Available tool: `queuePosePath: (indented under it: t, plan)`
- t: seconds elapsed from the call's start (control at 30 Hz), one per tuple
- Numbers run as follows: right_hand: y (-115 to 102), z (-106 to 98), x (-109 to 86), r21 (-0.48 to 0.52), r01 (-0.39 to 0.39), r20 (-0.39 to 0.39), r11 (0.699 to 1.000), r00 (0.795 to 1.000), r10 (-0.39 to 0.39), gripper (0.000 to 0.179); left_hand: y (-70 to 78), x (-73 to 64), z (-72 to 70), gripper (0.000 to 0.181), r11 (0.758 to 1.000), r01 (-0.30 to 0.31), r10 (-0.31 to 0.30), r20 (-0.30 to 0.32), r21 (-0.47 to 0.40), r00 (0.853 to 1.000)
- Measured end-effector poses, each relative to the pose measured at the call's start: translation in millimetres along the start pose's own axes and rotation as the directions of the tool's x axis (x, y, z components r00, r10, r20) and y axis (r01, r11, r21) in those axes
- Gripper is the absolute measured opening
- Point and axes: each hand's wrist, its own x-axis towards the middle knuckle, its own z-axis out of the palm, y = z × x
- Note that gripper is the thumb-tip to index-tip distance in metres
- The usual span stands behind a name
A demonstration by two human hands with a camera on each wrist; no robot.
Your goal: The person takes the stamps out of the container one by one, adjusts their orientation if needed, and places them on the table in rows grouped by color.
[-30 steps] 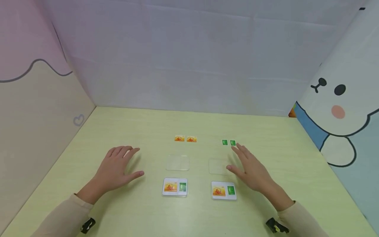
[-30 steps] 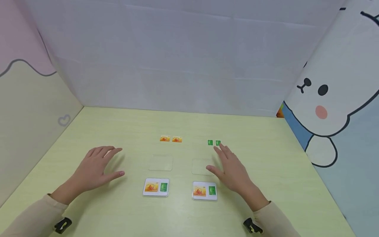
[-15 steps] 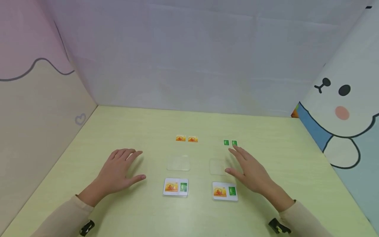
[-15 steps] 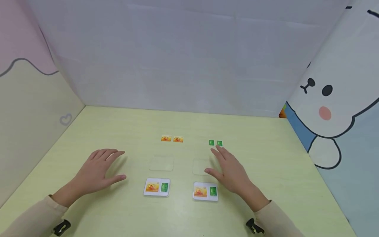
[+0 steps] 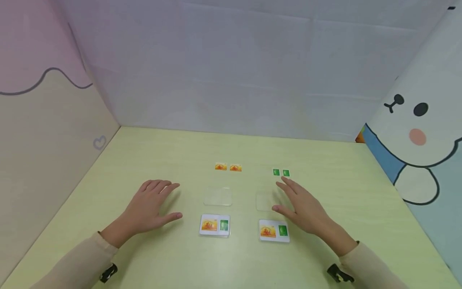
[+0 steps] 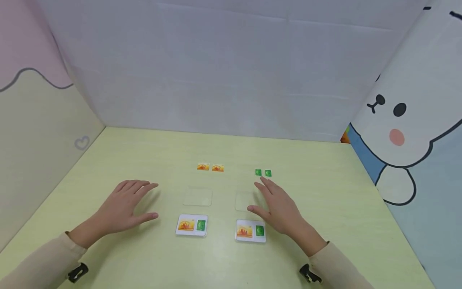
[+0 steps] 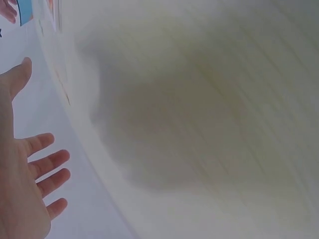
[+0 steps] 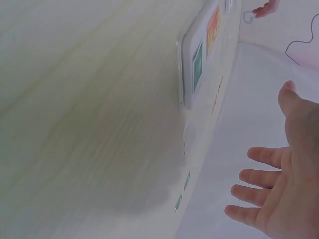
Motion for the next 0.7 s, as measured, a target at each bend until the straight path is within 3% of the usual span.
queuePosePath:
  t: [0.43,0.7]
  plan:
    - [-6,-2,0.6,-0.018,0.007,0.017,1.000,1.000,-0.006,0.072,6.7,4.1,-1.3,0.077,1.000,-0.026,0.026,0.044,-0.004,0.999]
    - [-13,-1,0.2,-0.002,0.024,0.041,1.000,0.999,-0.024,0.072,14.7,2.6,0.2,0.077,0.998,-0.023,0.027,0.088,-0.055,0.996]
